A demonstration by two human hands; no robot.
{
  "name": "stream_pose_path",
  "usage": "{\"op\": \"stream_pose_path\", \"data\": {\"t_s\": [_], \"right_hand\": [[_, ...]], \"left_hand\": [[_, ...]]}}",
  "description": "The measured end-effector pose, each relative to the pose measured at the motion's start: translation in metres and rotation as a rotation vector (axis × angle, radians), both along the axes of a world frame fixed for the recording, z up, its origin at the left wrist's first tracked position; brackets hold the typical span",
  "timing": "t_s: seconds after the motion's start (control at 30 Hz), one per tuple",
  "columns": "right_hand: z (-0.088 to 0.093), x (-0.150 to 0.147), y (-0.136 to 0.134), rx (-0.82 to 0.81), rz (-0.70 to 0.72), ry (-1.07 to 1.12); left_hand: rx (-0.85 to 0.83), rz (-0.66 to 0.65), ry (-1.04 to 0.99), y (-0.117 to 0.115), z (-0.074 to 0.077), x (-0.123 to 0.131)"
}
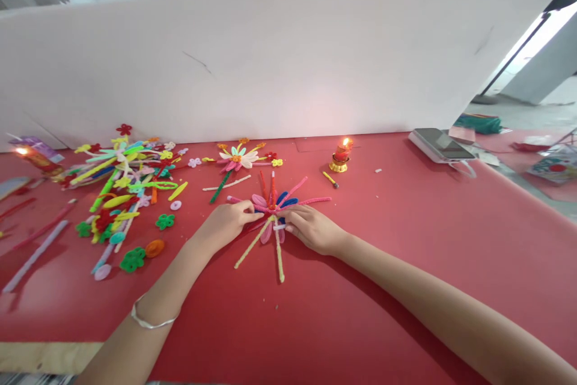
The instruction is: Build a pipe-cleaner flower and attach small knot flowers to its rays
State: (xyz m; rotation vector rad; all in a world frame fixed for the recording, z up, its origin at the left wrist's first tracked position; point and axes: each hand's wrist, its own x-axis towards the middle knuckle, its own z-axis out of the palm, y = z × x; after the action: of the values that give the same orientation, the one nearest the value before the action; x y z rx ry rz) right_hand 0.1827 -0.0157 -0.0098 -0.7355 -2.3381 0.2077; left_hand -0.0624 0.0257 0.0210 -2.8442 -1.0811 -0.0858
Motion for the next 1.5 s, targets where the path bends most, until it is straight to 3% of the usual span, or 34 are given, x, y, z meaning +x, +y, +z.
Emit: {"op": "stream_pose_path", "data": {"t_s": [0.33, 0.83, 1.5], "right_hand": [[-0.0028, 0.0021, 0.001, 0.018, -0.078, -0.035], [-0.0009, 0.0032, 0.0012, -0.013, -0.084, -0.032], [-0.0019, 0.0012, -0.0006, -0.069, -0.152, -0.003]], "left_hand": [[0.032, 0.032, 0.076, -0.0045, 0.0045, 0.0057], [0.051, 0.033, 0.122, -0.0047, 0.0037, 0.0068], [0.048, 0.026, 0.076, -0.0033, 0.0031, 0.0073]]}}
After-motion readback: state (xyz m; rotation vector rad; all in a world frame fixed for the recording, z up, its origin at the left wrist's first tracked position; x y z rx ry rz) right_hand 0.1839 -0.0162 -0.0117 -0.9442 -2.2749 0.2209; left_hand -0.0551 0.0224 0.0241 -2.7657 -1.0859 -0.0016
